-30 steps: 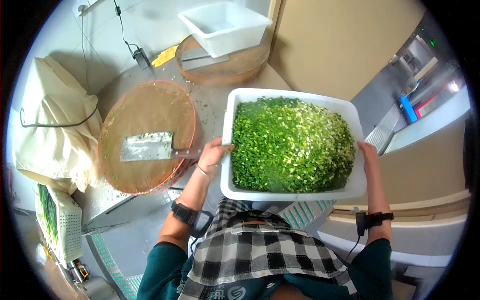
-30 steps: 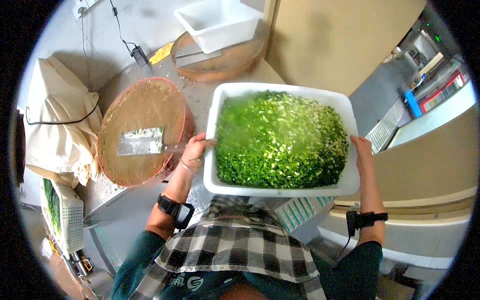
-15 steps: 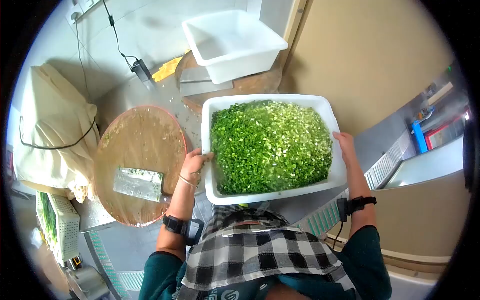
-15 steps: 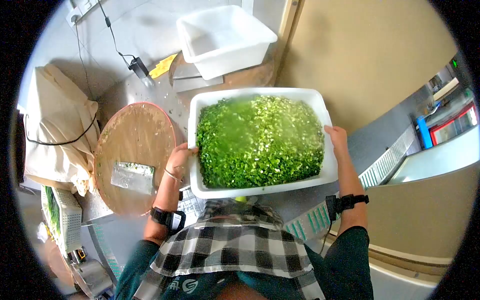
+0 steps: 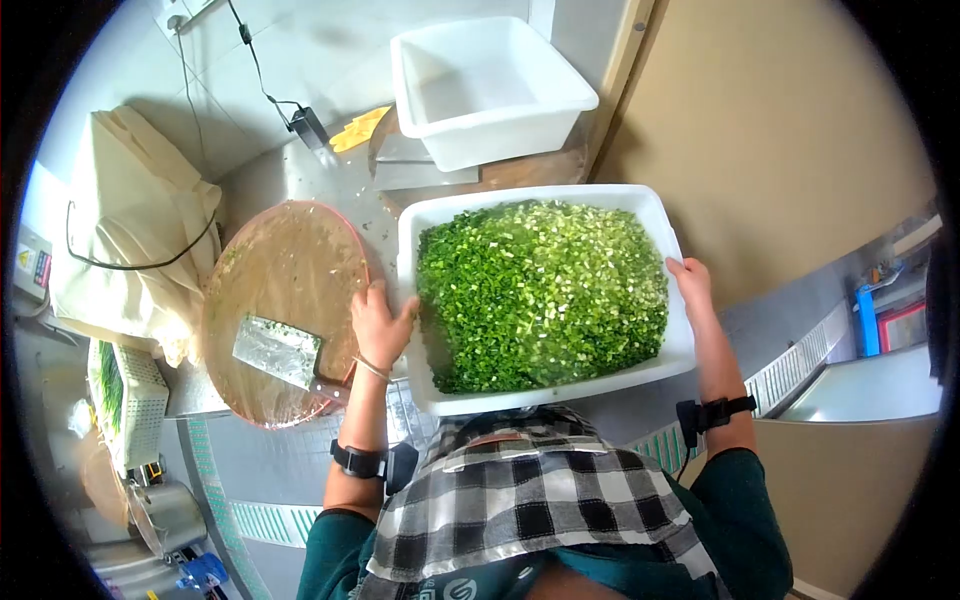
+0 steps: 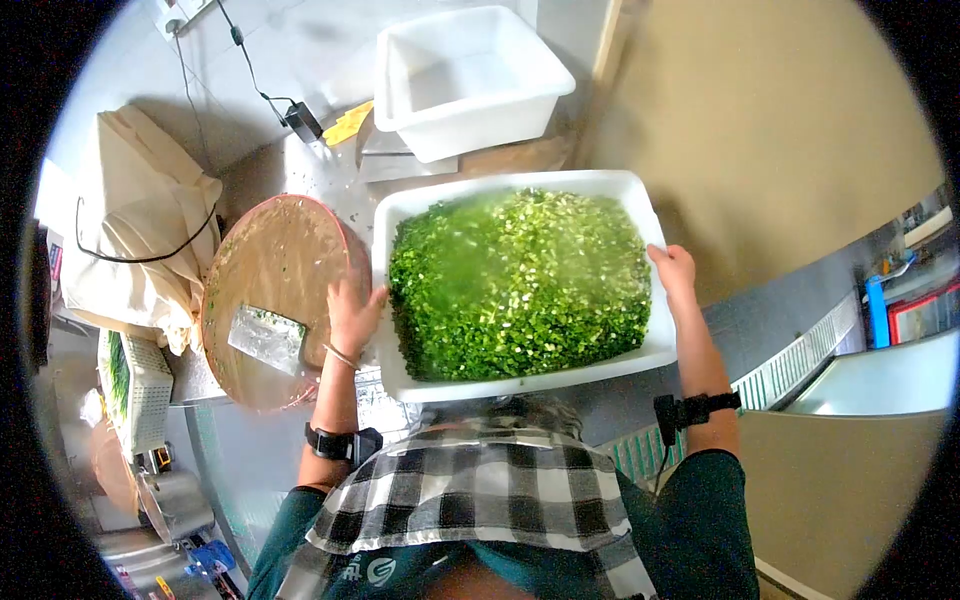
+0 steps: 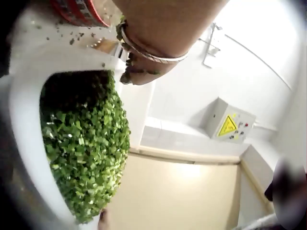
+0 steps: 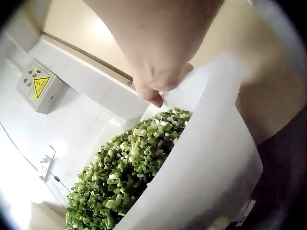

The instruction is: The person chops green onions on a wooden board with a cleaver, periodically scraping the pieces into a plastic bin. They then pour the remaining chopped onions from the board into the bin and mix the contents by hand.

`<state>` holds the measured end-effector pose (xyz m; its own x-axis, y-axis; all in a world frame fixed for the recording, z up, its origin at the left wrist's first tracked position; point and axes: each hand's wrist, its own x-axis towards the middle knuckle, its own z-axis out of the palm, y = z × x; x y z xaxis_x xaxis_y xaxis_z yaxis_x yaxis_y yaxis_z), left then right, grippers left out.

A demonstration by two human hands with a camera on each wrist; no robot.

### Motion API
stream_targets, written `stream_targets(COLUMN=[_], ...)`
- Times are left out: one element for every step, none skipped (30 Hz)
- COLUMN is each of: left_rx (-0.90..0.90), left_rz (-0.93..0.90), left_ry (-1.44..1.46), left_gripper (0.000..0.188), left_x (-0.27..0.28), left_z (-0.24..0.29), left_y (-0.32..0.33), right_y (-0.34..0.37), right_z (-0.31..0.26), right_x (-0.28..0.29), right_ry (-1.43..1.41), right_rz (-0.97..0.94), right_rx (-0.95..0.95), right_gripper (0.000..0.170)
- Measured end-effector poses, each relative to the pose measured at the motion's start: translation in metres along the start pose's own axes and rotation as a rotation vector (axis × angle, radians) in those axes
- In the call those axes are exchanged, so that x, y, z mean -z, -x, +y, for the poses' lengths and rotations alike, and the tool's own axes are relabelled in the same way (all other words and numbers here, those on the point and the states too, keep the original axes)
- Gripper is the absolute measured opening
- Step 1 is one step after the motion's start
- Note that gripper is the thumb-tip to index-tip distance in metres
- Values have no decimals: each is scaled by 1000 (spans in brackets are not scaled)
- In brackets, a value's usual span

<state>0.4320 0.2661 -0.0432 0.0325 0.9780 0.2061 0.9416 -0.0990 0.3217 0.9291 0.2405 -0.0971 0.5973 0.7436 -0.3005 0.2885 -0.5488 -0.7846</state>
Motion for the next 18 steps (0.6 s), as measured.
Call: stream_targets(left_rx=[-88, -178, -243, -304, -301, -297, -332, -363, -377, -392, -420, -447, -478, -492, -504, -515, -539, -545], left_rz=[69, 138, 42, -58, -232, -406, -509, -598, -668, -669, -715, -761, -739, -751, -772, -791, -798, -800], left_ry=[95, 191, 163, 137, 29, -81, -71, -71, -78, -86, -100, -116, -100, -100, -121, -141, -181, -184], left_gripper=[55, 65, 73, 82, 89, 95, 96, 97, 95, 95, 94, 94, 91, 91, 90, 90, 90, 90], left_x=[0, -4, -2, 1, -1, -6, -14, -27, -28, -34, -38, -42, -49, -51, -56, -60, -63, -64], left_z=[13, 31, 60, 95, 125, 150, 163, 176, 193, 207, 218, 227, 233, 239, 246, 253, 261, 267], left_y=[-6, -16, -26, -35, -44, -52, -54, -60, -64, -65, -65, -66, -65, -60, -60, -60, -58, -58], right_y=[1, 0, -4, -4, -3, -3, 9, 8, 6, 5, 3, -1, -5, 1, 6, 8, -1, 0], right_z=[1, 1, 3, 3, -2, -3, -5, -5, -5, -2, -1, 2, 4, 7, -2, -7, 9, 7], right_x=[1, 0, -3, -5, -4, -5, -2, -3, -4, -4, -5, -5, -8, -4, -5, -4, -9, -8], right_ry=[3, -2, 4, 14, -22, -28, -42, -66, -72, -49, -21, 7, 35, 33, 48, 64, 94, 90], right_rz=[-16, -15, -7, 1, -33, -31, -13, 1, 8, 3, -4, -12, 7, 17, 10, 4, 47, 51], right_rx=[15, 14, 52, 87, 78, 75, 79, 96, 88, 99, 106, 112, 134, 117, 109, 103, 159, 156], right_gripper=[29, 29, 28, 27, 28, 28, 29, 30, 30, 30, 31, 32, 35, 35, 32, 29, 31, 31])
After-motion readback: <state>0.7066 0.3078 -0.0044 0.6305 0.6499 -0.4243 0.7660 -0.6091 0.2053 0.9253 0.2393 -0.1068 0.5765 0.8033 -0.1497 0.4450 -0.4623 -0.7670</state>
